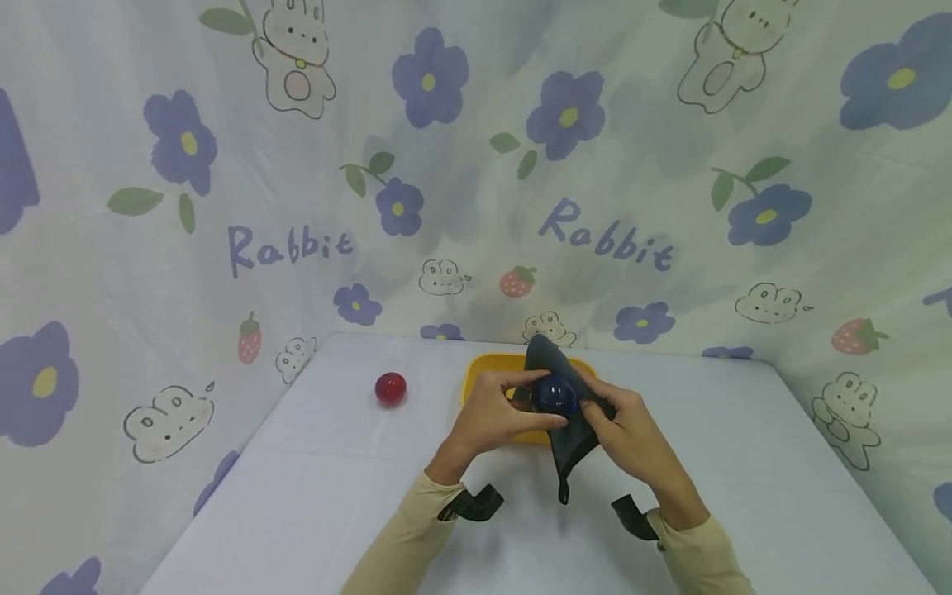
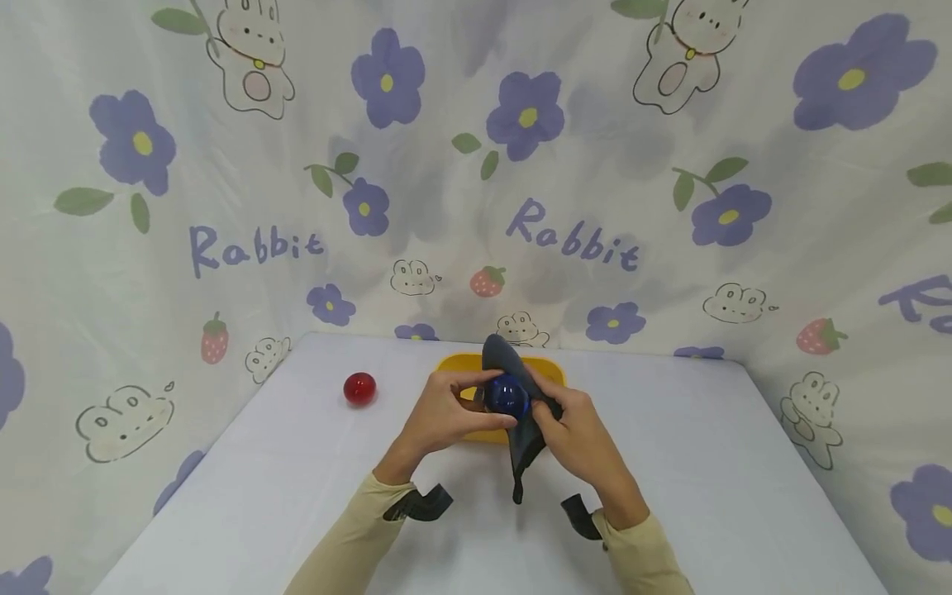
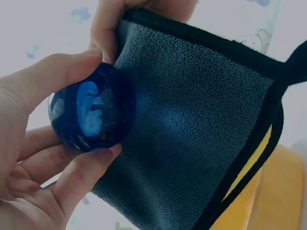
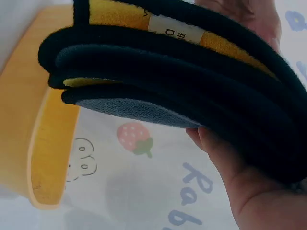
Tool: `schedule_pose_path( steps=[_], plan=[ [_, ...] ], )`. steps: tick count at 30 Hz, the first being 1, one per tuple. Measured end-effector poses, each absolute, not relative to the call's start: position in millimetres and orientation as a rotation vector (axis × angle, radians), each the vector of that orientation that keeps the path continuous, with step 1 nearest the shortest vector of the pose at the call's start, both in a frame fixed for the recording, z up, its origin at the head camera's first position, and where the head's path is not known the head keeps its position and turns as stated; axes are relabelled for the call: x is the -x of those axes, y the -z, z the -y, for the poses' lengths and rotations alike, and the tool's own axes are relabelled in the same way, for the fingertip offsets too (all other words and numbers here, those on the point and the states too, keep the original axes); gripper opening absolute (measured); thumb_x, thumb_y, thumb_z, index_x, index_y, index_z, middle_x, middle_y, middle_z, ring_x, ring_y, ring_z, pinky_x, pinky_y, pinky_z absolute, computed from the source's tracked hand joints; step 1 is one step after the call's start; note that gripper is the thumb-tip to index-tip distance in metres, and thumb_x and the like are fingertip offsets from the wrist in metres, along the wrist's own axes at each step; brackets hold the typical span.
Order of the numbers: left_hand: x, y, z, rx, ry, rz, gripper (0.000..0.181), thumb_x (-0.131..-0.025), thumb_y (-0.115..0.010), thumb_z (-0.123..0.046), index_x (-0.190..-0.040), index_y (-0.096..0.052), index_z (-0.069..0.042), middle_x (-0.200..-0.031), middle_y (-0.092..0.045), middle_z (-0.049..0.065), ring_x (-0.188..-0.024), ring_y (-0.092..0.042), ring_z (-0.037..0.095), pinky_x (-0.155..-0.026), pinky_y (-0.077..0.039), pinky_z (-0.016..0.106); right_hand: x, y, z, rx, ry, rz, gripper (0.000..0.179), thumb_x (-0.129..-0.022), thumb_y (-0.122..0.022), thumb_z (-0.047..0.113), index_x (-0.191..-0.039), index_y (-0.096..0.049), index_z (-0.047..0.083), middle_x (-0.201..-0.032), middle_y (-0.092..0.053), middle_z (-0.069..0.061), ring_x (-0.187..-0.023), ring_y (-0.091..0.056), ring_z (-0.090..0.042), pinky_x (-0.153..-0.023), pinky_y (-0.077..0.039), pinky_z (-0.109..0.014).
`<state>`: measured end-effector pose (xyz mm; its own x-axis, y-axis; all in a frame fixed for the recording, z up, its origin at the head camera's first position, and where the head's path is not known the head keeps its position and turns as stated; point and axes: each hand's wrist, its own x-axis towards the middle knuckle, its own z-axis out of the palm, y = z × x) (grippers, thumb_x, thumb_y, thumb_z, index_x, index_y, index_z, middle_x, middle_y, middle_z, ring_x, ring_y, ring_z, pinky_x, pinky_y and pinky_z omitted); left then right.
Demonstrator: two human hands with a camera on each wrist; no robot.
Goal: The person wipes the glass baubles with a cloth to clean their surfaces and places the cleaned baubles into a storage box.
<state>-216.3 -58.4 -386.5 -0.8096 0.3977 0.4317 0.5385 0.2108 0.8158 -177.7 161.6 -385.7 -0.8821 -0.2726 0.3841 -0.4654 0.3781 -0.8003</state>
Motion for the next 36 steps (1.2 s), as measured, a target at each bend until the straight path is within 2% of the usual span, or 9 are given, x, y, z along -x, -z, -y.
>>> schedule_pose_path(
  steps=[5, 13, 17, 20, 22, 24, 29, 33, 36],
  plan=[
    [218.6, 384.8, 58.7, 0.903, 1.733, 2.306, 0.053, -0.076, -0.093, -0.018, -0.124, -0.075, -0.006, -0.117, -0.079, 0.011, -0.101, -0.075, 0.025, -0.077, -0.064, 0.025, 177.8, 385.2, -161.2, -0.654, -1.527, 2.44, 0.047, -0.104, -0.049, 0.001, -0.15, -0.049, -0.002, -0.142, -0.061, -0.028, -0.106, -0.074, -0.023, -0.081, -0.062, -0.023],
    [222.3, 389.4, 59.2, 0.844, 1.941, 2.218, 0.052, -0.078, -0.091, -0.016, -0.127, -0.074, -0.006, -0.125, -0.076, 0.014, -0.112, -0.074, 0.026, -0.087, -0.064, 0.032, 176.5, 384.2, -157.3, -0.603, -1.505, 2.447, 0.047, -0.104, -0.052, 0.004, -0.15, -0.048, -0.005, -0.143, -0.06, -0.028, -0.113, -0.071, -0.03, -0.083, -0.062, -0.025],
    [223.1, 390.2, 60.8, 0.777, 1.954, 2.205, 0.052, -0.079, -0.09, -0.019, -0.127, -0.074, -0.01, -0.126, -0.076, 0.01, -0.108, -0.072, 0.021, -0.071, -0.064, 0.03, 176.4, 384.5, -154.3, -0.603, -1.511, 2.449, 0.048, -0.104, -0.053, 0.005, -0.15, -0.047, -0.006, -0.145, -0.057, -0.028, -0.112, -0.071, -0.028, -0.082, -0.061, -0.023],
    [222.6, 389.4, 61.7, 0.732, 1.953, 2.204, 0.055, -0.08, -0.09, -0.023, -0.13, -0.072, -0.014, -0.127, -0.075, 0.008, -0.108, -0.072, 0.023, -0.059, -0.064, 0.045, 174.6, 382.9, -152.9, -0.593, -1.528, 2.459, 0.049, -0.104, -0.053, 0.006, -0.151, -0.046, -0.005, -0.146, -0.057, -0.028, -0.109, -0.071, -0.026, -0.081, -0.061, -0.022],
    [222.5, 388.9, 62.0, 0.712, 1.943, 2.204, 0.061, -0.08, -0.09, -0.027, -0.135, -0.069, -0.014, -0.127, -0.075, 0.009, -0.112, -0.072, 0.025, -0.057, -0.062, 0.057, 172.7, 381.5, -151.9, -0.575, -1.539, 2.465, 0.049, -0.105, -0.054, 0.007, -0.151, -0.046, -0.005, -0.146, -0.057, -0.027, -0.108, -0.071, -0.026, -0.079, -0.061, -0.023],
    [222.4, 388.5, 62.1, 0.691, 1.923, 2.212, 0.068, -0.079, -0.091, -0.031, -0.139, -0.066, -0.013, -0.128, -0.074, 0.008, -0.116, -0.071, 0.026, -0.057, -0.061, 0.06, 170.8, 380.5, -150.7, -0.554, -1.539, 2.478, 0.049, -0.105, -0.054, 0.008, -0.151, -0.046, -0.004, -0.146, -0.057, -0.027, -0.109, -0.071, -0.025, -0.08, -0.06, -0.023],
    [224.0, 390.3, 62.4, 0.647, 1.863, 2.243, 0.075, -0.078, -0.092, -0.036, -0.143, -0.062, -0.013, -0.129, -0.073, 0.008, -0.118, -0.07, 0.026, -0.054, -0.063, 0.04, 165.7, 378.0, -147.1, -0.511, -1.52, 2.51, 0.049, -0.105, -0.055, 0.008, -0.152, -0.045, -0.003, -0.148, -0.056, -0.026, -0.097, -0.069, -0.022, -0.069, -0.055, -0.022],
    [225.6, 393.2, 63.6, 0.614, 1.855, 2.272, 0.071, -0.077, -0.092, -0.034, -0.14, -0.065, -0.014, -0.131, -0.072, 0.007, -0.111, -0.073, 0.027, -0.055, -0.064, 0.037, 161.9, 376.0, -145.2, -0.501, -1.543, 2.514, 0.05, -0.104, -0.055, 0.007, -0.153, -0.045, 0.0, -0.148, -0.056, -0.027, -0.088, -0.066, -0.021, -0.062, -0.053, -0.023],
    [226.2, 394.0, 64.4, 0.598, 1.863, 2.293, 0.069, -0.077, -0.093, -0.032, -0.138, -0.067, -0.014, -0.133, -0.071, 0.008, -0.106, -0.076, 0.031, -0.057, -0.064, 0.038, 160.1, 375.3, -144.1, -0.508, -1.553, 2.5, 0.05, -0.104, -0.055, 0.006, -0.153, -0.046, 0.001, -0.147, -0.056, -0.028, -0.089, -0.068, -0.021, -0.062, -0.054, -0.022]
  ],
)
